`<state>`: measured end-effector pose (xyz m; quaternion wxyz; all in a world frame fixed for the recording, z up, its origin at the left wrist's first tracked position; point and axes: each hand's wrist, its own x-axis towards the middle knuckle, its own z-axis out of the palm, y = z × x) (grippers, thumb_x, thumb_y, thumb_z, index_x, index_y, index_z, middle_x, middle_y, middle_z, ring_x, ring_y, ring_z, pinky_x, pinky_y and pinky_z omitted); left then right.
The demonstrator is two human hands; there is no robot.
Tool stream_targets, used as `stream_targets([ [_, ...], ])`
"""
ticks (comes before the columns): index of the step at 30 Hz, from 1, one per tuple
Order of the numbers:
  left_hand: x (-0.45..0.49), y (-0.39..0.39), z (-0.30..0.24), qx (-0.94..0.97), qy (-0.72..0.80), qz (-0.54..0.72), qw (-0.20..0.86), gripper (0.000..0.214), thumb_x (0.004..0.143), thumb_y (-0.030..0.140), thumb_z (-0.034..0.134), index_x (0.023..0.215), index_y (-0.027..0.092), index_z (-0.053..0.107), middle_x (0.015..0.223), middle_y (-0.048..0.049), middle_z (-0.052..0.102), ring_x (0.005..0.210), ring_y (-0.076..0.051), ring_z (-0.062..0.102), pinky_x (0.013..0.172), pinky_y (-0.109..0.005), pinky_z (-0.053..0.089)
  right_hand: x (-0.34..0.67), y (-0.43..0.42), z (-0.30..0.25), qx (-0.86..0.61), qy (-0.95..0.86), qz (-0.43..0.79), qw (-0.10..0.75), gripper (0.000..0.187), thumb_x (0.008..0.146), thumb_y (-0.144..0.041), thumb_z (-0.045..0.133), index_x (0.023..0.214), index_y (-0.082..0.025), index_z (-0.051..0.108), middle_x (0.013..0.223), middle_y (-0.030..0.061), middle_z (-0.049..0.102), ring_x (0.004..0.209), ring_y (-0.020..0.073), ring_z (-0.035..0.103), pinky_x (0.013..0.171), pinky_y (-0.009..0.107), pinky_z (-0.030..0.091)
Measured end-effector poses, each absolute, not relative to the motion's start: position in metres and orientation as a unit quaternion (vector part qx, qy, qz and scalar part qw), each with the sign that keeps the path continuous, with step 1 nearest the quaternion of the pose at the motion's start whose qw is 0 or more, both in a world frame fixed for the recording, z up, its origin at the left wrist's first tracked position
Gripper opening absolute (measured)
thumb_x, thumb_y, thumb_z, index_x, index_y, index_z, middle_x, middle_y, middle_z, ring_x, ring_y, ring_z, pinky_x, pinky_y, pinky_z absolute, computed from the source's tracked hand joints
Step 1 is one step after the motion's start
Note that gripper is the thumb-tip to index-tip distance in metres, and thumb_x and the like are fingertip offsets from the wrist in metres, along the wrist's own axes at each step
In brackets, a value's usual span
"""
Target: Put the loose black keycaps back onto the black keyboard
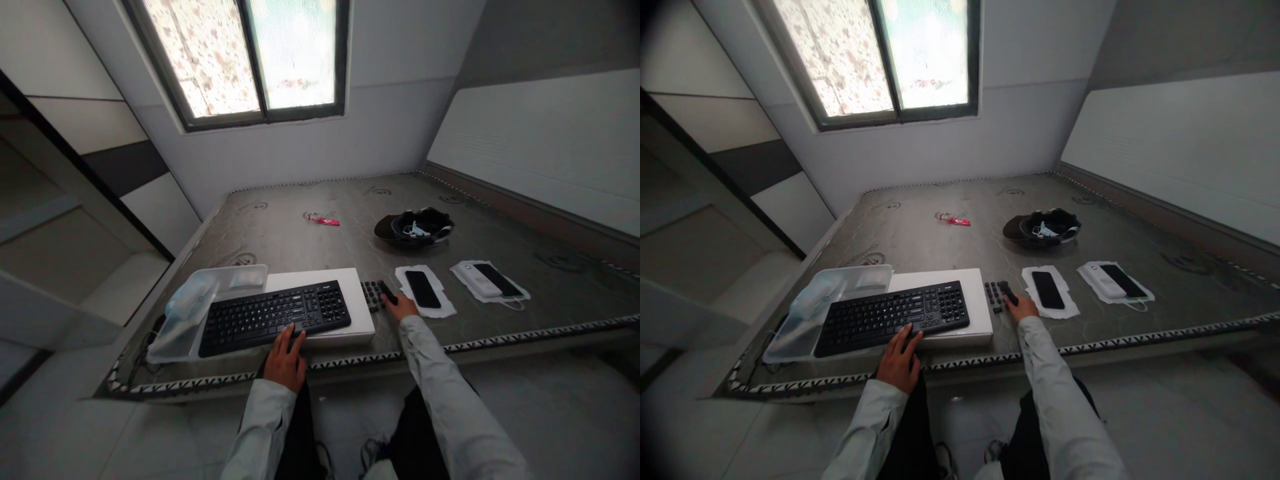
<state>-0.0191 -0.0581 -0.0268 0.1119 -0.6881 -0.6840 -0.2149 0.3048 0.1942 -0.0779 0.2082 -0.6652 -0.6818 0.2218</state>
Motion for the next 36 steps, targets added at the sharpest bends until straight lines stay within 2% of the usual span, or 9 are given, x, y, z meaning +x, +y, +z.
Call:
stream_targets([
  [4, -0.017, -0.059, -0.027, -0.676, -0.697, -0.217, 0.1, 0.061, 0.07, 0.01, 0.052, 0.129, 0.026, 0.051, 0.144, -0.0066, 0.038, 0.129, -0.027, 0.038, 0.101, -0.043, 0.043, 0.312, 0.189, -0.07, -0.66, -0.576, 0.301, 0.377, 0.046, 0.068, -0.065, 0.058, 0.08, -0.021, 0.067, 0.067, 0.005, 0.064, 0.072, 0.023, 0.062, 0.063, 0.032, 0.043],
  [7, -0.015, -0.06, -0.024, -0.661, -0.712, -0.218, 0.097, 0.063, 0.07, 0.01, 0.052, 0.13, 0.027, 0.05, 0.146, -0.0062, 0.036, 0.13, -0.027, 0.037, 0.099, -0.043, 0.044, 0.311, 0.183, -0.067, -0.594, -0.461, 0.415, 0.512, 0.05, 0.057, -0.068, 0.065, 0.073, -0.021, 0.057, 0.053, -0.0023, 0.054, 0.054, 0.0152, 0.054, 0.053, 0.027, 0.04],
  [10, -0.014, -0.061, -0.019, -0.65, -0.724, -0.212, 0.092, 0.065, 0.069, 0.011, 0.054, 0.131, 0.028, 0.049, 0.148, -0.0059, 0.034, 0.132, -0.028, 0.035, 0.098, -0.041, 0.042, 0.303, 0.17, -0.058, -0.502, -0.388, 0.485, 0.601, 0.05, 0.052, -0.063, 0.072, 0.069, -0.021, 0.05, 0.051, -0.0057, 0.049, 0.047, 0.01, 0.045, 0.046, 0.024, 0.036],
  [12, -0.013, -0.063, -0.015, -0.649, -0.729, -0.202, 0.081, 0.065, 0.069, 0.013, 0.055, 0.132, 0.029, 0.049, 0.149, -0.0055, 0.033, 0.133, -0.028, 0.034, 0.099, -0.041, 0.039, 0.293, 0.157, -0.046, -0.442, -0.357, 0.517, 0.641, 0.046, 0.055, -0.056, 0.076, 0.069, -0.021, 0.049, 0.052, -0.0066, 0.047, 0.047, 0.0086, 0.043, 0.046, 0.024, 0.037],
  [17, -0.006, -0.062, -0.01, -0.667, -0.719, -0.189, 0.047, 0.066, 0.071, 0.019, 0.057, 0.134, 0.032, 0.045, 0.151, -0.0041, 0.027, 0.136, -0.025, 0.029, 0.103, -0.042, 0.032, 0.247, 0.121, -0.002, -0.316, -0.333, 0.612, 0.644, 0.033, 0.066, -0.044, 0.072, 0.068, -0.021, 0.049, 0.057, -0.0057, 0.044, 0.052, 0.0084, 0.044, 0.059, 0.027, 0.046],
  [22, 0.002, -0.052, -0.013, -0.689, -0.695, -0.205, 0.017, 0.07, 0.072, 0.021, 0.058, 0.138, 0.031, 0.039, 0.153, -0.0043, 0.023, 0.14, -0.023, 0.02, 0.109, -0.042, 0.024, 0.176, 0.111, 0.033, -0.253, -0.337, 0.672, 0.608, 0.028, 0.071, -0.039, 0.07, 0.067, -0.021, 0.048, 0.058, -0.0046, 0.042, 0.051, 0.0083, 0.04, 0.049, 0.023, 0.038],
  [28, -0.002, -0.05, -0.01, -0.664, -0.713, -0.224, -0.013, 0.07, 0.072, 0.022, 0.06, 0.138, 0.032, 0.039, 0.153, -0.0043, 0.022, 0.14, -0.024, 0.019, 0.111, -0.043, 0.021, 0.097, 0.131, 0.045, -0.25, -0.344, 0.687, 0.59, 0.035, 0.079, -0.05, 0.061, 0.066, -0.021, 0.045, 0.054, -0.0058, 0.038, 0.047, 0.0081, 0.036, 0.047, 0.023, 0.035],
  [36, -0.009, -0.053, -0.017, -0.664, -0.704, -0.247, -0.052, 0.073, 0.073, 0.026, 0.059, 0.141, 0.031, 0.033, 0.154, -0.0058, 0.019, 0.141, -0.026, 0.017, 0.111, -0.047, 0.021, 0.052, 0.161, 0.032, -0.292, -0.33, 0.668, 0.599, 0.044, 0.075, -0.06, 0.062, 0.067, -0.023, 0.04, 0.049, -0.008, 0.037, 0.043, 0.0073, 0.035, 0.042, 0.022, 0.029],
])
